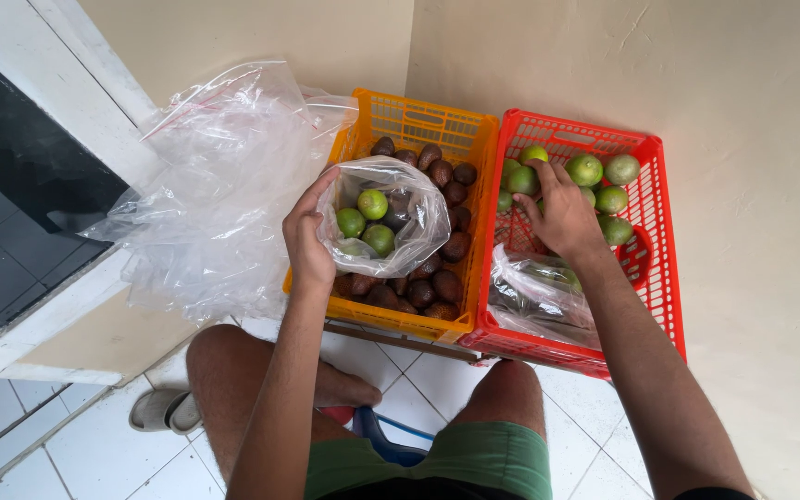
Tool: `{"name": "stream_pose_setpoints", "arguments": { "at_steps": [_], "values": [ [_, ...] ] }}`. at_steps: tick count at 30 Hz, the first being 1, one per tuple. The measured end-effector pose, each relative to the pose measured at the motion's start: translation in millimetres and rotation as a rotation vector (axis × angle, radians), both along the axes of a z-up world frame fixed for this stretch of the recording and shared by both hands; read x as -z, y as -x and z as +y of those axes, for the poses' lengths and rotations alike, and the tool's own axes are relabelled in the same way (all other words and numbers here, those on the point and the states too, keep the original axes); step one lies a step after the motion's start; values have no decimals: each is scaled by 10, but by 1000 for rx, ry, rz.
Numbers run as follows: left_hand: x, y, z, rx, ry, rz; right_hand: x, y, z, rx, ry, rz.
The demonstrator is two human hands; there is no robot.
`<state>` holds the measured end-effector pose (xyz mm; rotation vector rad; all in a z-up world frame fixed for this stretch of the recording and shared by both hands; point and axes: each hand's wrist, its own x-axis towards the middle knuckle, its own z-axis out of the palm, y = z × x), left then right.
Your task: A person is manually sorting limes from a plastic crate and placing them into a zip-lock plastic bag while sitting on the floor.
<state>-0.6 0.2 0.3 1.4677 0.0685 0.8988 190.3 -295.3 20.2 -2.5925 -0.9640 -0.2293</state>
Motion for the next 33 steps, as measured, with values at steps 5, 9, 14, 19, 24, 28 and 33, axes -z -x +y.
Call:
{"name": "stream_pose_setpoints", "arguments": {
  "at_steps": [5,9,14,19,24,28,33],
  "values": [
    [18,3,10,0,1,0,159,-137,-43,4,-1,15],
    [-3,9,6,1,-16,5,121,-108,-32,9,-67,-2],
    [26,16,14,1,-22,7,-275,232,167,-138,-399,33],
    [24,12,24,-13,-28,4,-611,598,604,-403,-653,123],
    [6,22,27,4,-35,1,-704,900,1170,-778,-535,443],
    [14,19,27,-9,-50,2,-653,876,1397,-792,-136,332],
    [38,23,-17,14,-43,20,-409,753,1402,-639,84,150]
  ]
}}
